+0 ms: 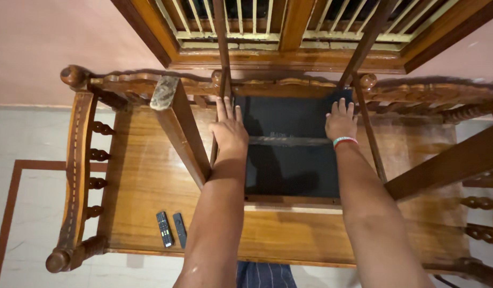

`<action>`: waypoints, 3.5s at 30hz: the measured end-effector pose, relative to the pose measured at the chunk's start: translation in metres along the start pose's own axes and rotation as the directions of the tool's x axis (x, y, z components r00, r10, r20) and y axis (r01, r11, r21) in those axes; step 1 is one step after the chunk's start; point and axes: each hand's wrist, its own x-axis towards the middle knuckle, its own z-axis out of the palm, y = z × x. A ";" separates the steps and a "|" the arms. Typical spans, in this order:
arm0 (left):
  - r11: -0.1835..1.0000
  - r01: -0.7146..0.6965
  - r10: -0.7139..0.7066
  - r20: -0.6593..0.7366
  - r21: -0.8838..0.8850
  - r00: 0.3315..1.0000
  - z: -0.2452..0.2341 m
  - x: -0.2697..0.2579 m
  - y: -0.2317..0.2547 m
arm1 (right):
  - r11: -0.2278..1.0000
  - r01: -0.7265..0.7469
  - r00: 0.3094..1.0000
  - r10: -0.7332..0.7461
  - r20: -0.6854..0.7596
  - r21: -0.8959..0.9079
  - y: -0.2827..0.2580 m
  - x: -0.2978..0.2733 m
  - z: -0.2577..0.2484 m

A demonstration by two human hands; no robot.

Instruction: The person wipes the underside and backrest of a wooden chair with a dark cloth, then flips it upright and wipes the seat and backrest. They repeat the wiping process on a second wooden chair, cleaning the backrest and seat.

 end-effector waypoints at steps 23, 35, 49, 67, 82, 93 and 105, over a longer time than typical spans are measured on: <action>1.000 0.004 -0.004 -0.089 0.001 0.996 -0.035 -0.015 -0.012 | 0.959 -0.263 0.961 0.270 0.055 -0.104 -0.004 -0.099 -0.016; 0.892 -0.416 0.441 -0.136 0.177 0.887 0.051 -0.007 0.023 | 0.976 -0.220 0.974 0.219 0.060 0.003 0.004 -0.090 -0.008; 0.925 -0.380 0.379 -0.029 -0.027 0.925 0.050 -0.007 0.037 | 0.994 -0.038 0.999 0.036 -0.020 -0.102 -0.002 -0.079 -0.016; 0.927 -0.234 0.268 0.083 -0.292 0.960 0.033 -0.034 0.032 | 0.992 0.129 0.935 -0.122 0.334 0.002 -0.065 -0.113 -0.065; 0.923 -0.234 0.278 0.106 -0.306 0.955 0.033 -0.032 0.030 | 0.915 0.402 0.908 -0.398 0.132 -0.006 -0.063 -0.110 -0.019; 0.928 -0.227 0.278 0.142 -0.297 0.950 0.026 -0.034 0.031 | 0.903 0.428 0.898 -0.421 -0.128 0.027 -0.059 -0.113 -0.029; 0.925 -0.227 0.288 0.174 -0.303 0.942 0.025 -0.031 0.030 | 0.964 -0.235 0.962 0.249 -0.114 0.122 0.026 -0.066 0.041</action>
